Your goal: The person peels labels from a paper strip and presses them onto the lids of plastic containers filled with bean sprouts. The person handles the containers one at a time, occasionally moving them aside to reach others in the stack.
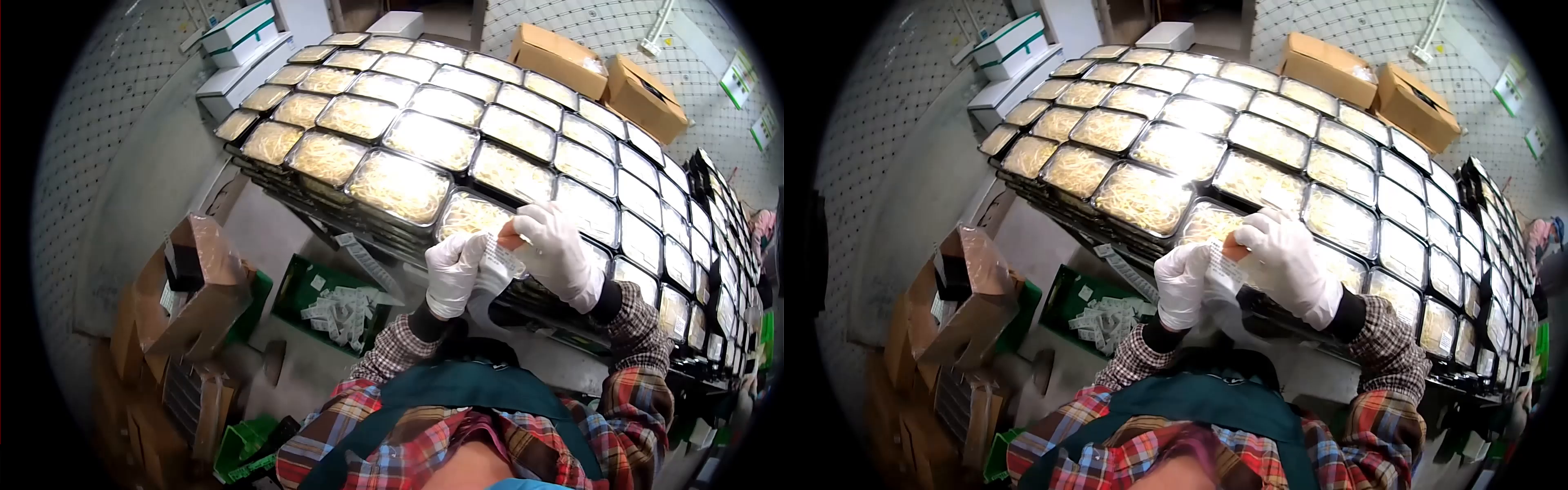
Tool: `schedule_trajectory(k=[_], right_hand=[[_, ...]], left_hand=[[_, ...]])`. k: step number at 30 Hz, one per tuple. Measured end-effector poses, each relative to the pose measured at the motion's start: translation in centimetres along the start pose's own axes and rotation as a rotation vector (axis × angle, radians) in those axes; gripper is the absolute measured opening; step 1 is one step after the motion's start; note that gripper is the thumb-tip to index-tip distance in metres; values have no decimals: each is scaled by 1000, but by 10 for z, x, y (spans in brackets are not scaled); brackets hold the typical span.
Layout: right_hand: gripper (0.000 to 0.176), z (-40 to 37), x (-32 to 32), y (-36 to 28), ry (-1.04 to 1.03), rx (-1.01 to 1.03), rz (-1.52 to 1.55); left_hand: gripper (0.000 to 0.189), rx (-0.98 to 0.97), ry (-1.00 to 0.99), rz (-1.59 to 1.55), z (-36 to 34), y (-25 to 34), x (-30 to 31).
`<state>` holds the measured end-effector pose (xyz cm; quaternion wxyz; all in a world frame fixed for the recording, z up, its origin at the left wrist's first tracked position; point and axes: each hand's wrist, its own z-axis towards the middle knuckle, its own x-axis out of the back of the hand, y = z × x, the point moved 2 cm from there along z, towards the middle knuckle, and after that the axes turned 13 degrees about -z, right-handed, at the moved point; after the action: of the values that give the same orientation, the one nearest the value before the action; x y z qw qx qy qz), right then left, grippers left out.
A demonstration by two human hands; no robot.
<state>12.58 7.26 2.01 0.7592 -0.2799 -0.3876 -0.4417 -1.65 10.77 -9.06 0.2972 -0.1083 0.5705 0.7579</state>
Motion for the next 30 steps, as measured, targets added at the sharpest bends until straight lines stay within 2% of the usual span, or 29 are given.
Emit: schedule_trajectory(k=[1,3,4,5,7,8,9,11,13,14,15,16,17,18,19,20,21,22,23,25,26,28,29,30], right_hand=[[17,-1,-3,9,-118,-6,139],[23,0,4,11,-222,-242,472],[32,-4,-7,16,-283,-281,406],[28,-3,-10,15,-354,-357,480],[21,1,-16,11,-494,-503,631],[11,11,-10,15,-388,-343,441],[14,14,-12,24,-361,-248,415],[13,19,-19,55,-388,-417,569],[14,30,-43,118,-280,-541,482],[17,37,-44,150,-292,-582,407],[20,43,-45,180,-304,-621,331],[21,44,-54,207,-306,-662,306],[21,40,-70,232,-305,-702,282],[23,36,-88,252,-220,-633,255],[22,38,-95,259,-212,-581,174],[24,38,-102,266,-226,-559,120],[26,40,-104,264,-239,-536,68],[30,43,-105,261,-287,-448,-135],[33,42,-105,256,-231,-335,-335],[30,40,-101,246,-209,-261,-473],[32,33,-108,252,-94,-189,-505],[28,30,-122,263,-126,-144,-803],[26,27,-132,276,-143,-121,-939],[23,29,-122,258,-151,-108,-900]], left_hand=[[22,10,25,12,-2,-1,-2],[24,30,75,42,-3,3,-1],[26,29,104,1,-4,0,2],[27,-4,131,69,-3,3,4],[21,86,70,-2,1,2,9],[18,131,41,-39,3,0,8],[15,89,10,69,11,-2,1],[16,442,-57,-153,8,-7,7],[15,539,-206,-31,10,10,15],[13,274,-399,123,14,9,28],[15,375,-367,-38,12,20,38],[11,132,-373,65,14,33,43],[12,166,-287,-17,12,51,48],[15,0,-207,-57,11,55,62],[17,18,-149,-230,9,62,74],[18,-71,-110,-384,6,66,87],[17,-71,-69,-502,5,71,97],[19,-87,-27,-482,7,73,103],[23,-104,16,-460,7,76,107],[44,-53,286,-171,2,67,117],[48,8,236,-164,-1,62,116],[56,102,152,-115,3,70,79],[42,11,74,-118,7,61,67],[36,69,30,-50,7,54,59]])
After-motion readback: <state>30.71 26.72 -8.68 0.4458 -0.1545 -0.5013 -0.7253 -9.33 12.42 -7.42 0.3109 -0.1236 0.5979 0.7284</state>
